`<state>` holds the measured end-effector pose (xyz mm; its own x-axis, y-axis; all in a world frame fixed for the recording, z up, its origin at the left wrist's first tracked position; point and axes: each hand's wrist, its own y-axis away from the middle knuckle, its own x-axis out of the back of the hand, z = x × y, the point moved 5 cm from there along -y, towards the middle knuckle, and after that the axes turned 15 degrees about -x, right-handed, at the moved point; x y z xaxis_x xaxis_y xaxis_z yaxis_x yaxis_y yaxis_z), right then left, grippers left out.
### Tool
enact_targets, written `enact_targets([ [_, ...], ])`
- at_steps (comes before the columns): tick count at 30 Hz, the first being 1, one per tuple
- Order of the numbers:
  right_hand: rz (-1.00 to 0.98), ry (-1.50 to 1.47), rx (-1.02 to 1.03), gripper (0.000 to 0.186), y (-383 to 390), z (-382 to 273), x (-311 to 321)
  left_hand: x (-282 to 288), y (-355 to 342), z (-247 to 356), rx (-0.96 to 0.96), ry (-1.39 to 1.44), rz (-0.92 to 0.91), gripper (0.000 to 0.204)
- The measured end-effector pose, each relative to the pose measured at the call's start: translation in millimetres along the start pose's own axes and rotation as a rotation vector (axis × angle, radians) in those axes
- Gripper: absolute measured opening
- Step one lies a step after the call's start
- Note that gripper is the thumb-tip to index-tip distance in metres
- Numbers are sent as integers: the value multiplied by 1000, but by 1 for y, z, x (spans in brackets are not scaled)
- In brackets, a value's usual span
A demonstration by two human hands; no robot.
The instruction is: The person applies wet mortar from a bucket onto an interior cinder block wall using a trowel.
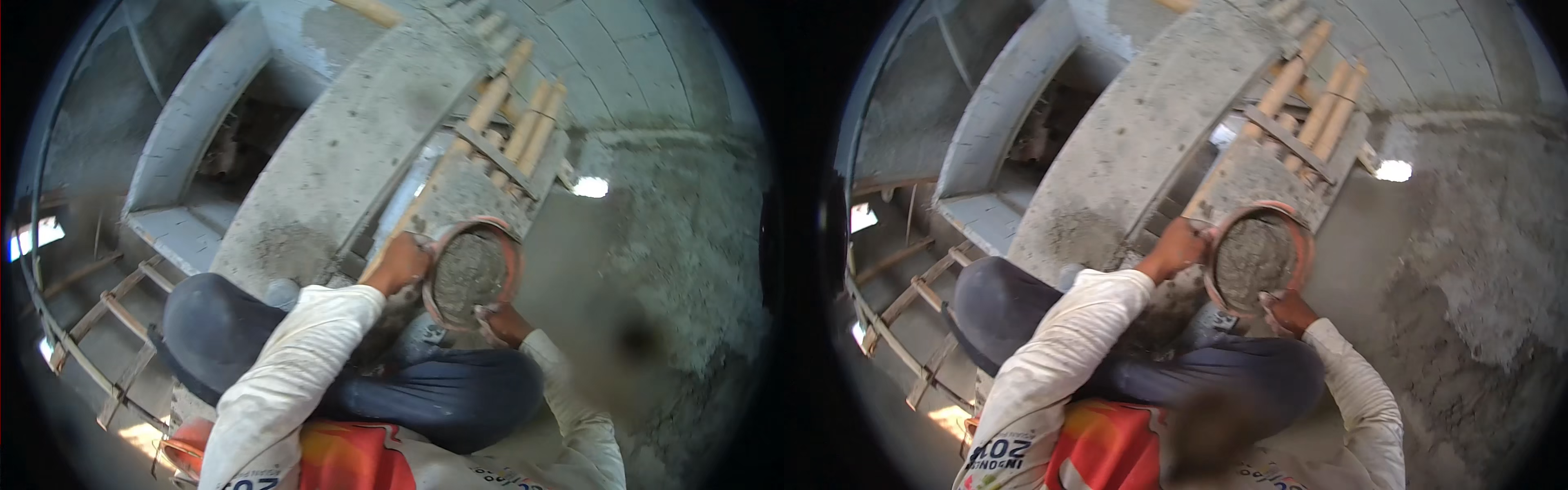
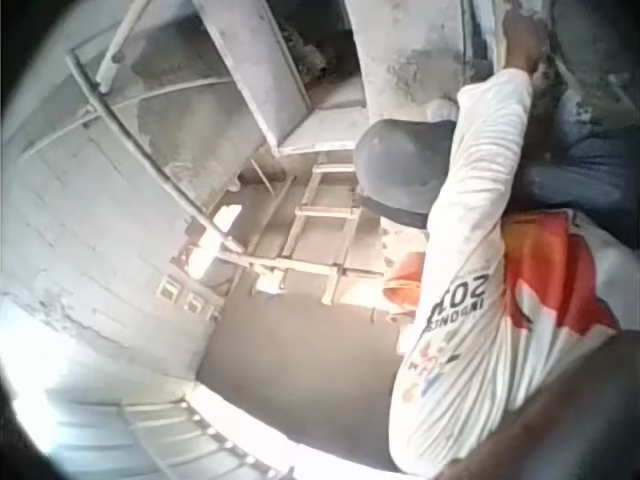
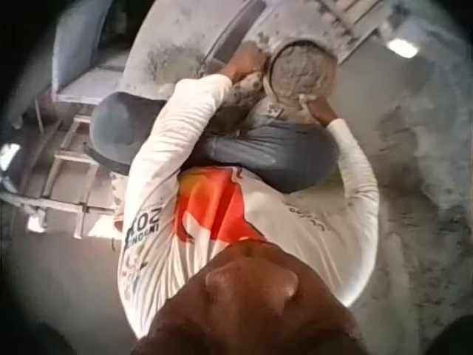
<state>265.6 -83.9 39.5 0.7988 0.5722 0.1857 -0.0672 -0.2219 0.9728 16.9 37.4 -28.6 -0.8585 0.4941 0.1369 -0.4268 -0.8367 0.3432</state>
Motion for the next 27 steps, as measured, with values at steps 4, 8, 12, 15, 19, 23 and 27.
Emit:
enact_targets([
  [4,-64,-299,-237,28,17,-5,9,-7,-21,0,5,127,-9,34],
  [8,-216,-437,-164,23,22,-4,-13,-17,-15,-16,61,243,-72,34],
  [12,-253,-553,-177,18,16,19,-19,-12,-11,-3,80,282,-81,34],
  [15,-384,-771,-88,15,25,18,-19,-12,-5,10,85,405,-8,37],
  [19,-490,-967,-39,20,28,34,-12,-16,-4,14,109,389,-39,36],
  [23,-520,-1043,41,32,31,72,-6,-20,-3,15,67,327,-5,37],
  [27,-469,-1009,46,42,56,86,6,-18,-3,6,45,344,58,38],
])
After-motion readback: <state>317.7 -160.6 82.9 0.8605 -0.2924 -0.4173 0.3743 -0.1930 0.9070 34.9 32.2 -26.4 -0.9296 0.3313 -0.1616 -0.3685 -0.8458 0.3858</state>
